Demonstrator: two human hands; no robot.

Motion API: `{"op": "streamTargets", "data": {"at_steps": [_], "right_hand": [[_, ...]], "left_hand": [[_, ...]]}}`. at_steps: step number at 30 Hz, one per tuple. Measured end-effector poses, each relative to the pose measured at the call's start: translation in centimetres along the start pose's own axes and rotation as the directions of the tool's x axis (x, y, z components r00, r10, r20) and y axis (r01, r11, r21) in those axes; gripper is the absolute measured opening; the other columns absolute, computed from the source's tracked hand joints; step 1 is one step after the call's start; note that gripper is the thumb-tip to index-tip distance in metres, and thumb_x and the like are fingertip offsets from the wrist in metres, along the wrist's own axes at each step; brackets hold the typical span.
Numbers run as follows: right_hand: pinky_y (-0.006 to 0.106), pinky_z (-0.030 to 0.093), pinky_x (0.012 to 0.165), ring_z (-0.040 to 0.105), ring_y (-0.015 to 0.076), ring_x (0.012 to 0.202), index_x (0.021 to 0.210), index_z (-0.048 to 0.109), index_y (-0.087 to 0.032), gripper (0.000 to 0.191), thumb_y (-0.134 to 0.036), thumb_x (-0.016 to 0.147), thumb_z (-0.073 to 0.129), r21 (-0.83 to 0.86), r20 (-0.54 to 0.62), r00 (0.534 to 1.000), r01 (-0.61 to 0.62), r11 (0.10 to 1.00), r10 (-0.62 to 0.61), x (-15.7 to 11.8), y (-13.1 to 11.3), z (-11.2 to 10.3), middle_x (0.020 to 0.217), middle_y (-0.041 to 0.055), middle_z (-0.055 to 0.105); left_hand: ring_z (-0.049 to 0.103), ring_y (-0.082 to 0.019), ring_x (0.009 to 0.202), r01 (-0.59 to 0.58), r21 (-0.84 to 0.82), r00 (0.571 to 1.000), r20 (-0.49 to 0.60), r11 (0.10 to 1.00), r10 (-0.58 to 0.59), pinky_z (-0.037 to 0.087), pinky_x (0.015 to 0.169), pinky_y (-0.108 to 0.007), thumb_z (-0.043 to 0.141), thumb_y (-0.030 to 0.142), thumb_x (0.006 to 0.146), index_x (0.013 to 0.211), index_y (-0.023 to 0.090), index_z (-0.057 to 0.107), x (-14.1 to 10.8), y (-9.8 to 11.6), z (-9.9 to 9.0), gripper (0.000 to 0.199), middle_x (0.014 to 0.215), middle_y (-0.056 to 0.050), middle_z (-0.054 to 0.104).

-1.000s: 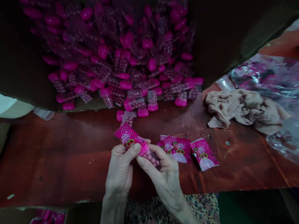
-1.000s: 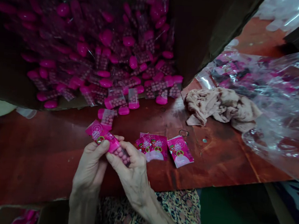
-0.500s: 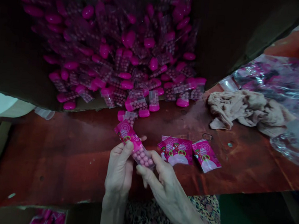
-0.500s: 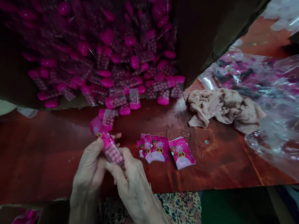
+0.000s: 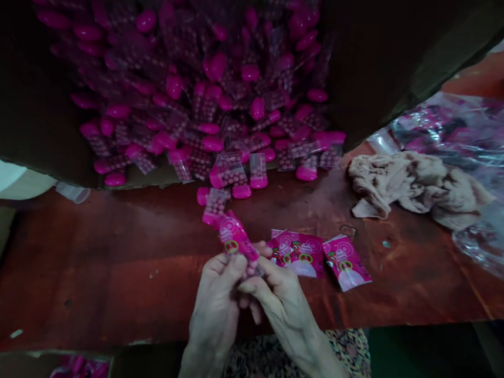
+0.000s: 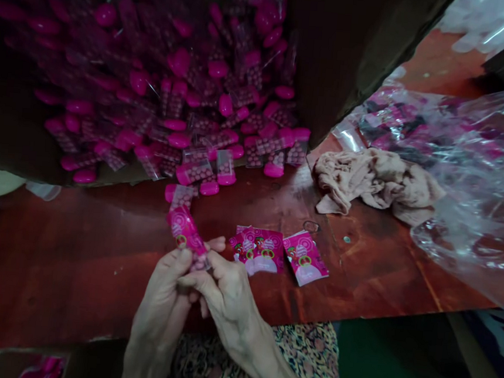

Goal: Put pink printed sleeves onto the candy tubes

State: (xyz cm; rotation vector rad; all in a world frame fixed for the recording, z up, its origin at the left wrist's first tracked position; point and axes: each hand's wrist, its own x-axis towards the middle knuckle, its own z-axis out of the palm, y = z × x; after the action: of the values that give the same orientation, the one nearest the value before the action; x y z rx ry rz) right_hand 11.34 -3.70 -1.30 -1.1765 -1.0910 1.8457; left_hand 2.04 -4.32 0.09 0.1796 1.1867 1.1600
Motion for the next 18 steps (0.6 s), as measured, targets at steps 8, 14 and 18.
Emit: {"op": "streamTargets", "data": {"at_steps": [8,14,18], "right_hand": [[0.018,0.025,0.037,0.031,0.0035,0.032,0.043,0.050,-0.017,0.040,-0.026,0.081,0.055,0.035,0.096,0.994,-0.064,0.997,0.060,0.3,1.1,1.0,0.036,-0.0086,0.037],[0.019,0.028,0.042,0.036,0.0058,0.043,0.052,0.059,-0.016,0.029,-0.031,0.076,0.063,-0.245,0.174,0.984,0.014,0.969,0.029,0.0,0.4,1.7,0.045,-0.0073,0.044],[0.026,0.042,0.052,0.054,0.0141,0.056,0.074,0.064,-0.019,0.019,-0.037,0.080,0.062,-0.604,-0.150,0.960,0.099,0.791,-0.235,0.2,-1.8,-2.6,0.062,0.0000,0.061]], "left_hand": [[0.045,-0.007,0.037,0.015,0.052,0.998,-0.069,0.999,-0.011,0.047,0.046,-0.023,0.067,0.041,0.070,0.073,0.016,0.069,-1.2,-0.5,-1.1,0.025,0.055,-0.001,0.063],[0.064,-0.026,0.094,-0.066,0.062,0.984,-0.159,0.996,0.075,0.051,0.079,-0.037,0.067,0.044,0.069,0.079,0.023,0.073,-3.2,0.2,-5.6,0.024,0.101,-0.007,0.071],[0.062,-0.026,0.104,-0.262,0.211,0.840,-0.430,0.942,0.330,0.050,0.084,-0.046,0.063,0.052,0.066,0.069,0.048,0.067,-6.8,1.5,-10.1,0.006,0.085,0.015,0.073]]}}
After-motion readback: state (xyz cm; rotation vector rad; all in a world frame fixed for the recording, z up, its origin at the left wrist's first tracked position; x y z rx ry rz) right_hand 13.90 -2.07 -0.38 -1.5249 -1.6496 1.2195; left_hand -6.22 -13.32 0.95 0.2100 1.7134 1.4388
